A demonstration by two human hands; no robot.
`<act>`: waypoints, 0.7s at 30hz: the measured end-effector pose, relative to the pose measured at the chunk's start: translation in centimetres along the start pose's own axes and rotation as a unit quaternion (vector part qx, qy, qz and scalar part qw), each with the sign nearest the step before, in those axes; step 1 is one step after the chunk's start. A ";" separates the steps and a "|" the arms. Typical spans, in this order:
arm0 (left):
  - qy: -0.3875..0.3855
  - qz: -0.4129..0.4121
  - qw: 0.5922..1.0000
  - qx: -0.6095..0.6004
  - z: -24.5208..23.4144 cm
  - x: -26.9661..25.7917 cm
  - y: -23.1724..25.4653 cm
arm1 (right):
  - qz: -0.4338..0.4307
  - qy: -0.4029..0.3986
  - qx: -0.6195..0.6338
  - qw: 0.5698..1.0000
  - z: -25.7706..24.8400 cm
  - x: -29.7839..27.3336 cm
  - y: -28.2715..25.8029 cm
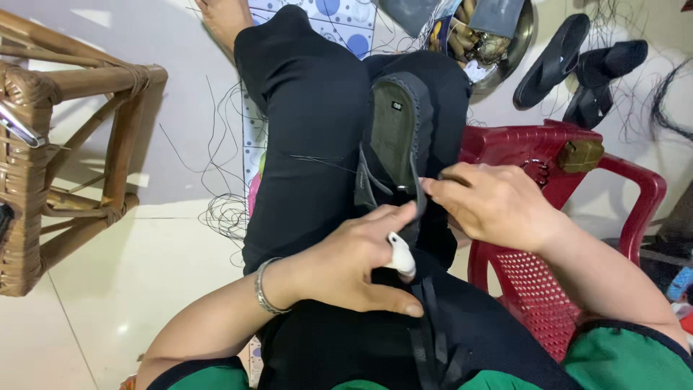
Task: The person stitches the sole of a sandal by hand using a needle and thread while holding a small white cloth.
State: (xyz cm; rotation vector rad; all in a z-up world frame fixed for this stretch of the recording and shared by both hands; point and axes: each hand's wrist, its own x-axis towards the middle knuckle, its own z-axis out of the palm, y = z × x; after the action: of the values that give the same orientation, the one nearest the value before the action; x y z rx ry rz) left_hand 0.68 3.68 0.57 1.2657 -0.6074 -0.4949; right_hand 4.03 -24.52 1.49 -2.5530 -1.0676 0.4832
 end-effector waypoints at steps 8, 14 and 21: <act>-0.020 0.031 0.998 0.051 -2.4 1.3 0.4 | 0.021 0.027 0.106 0.994 2.7 0.1 1.3; 0.027 0.081 0.880 0.467 -5.1 2.2 -4.8 | 0.053 0.059 0.151 0.985 1.5 1.4 -0.3; 0.029 -0.042 0.998 0.036 -6.0 2.0 -1.8 | 0.047 0.097 0.165 0.980 2.0 1.4 -0.7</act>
State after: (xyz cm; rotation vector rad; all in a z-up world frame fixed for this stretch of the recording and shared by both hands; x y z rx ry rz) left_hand 6.18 6.29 -1.98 1.3729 -0.5293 -0.5072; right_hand 3.61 -22.72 -0.27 -2.3065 -0.7319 0.3895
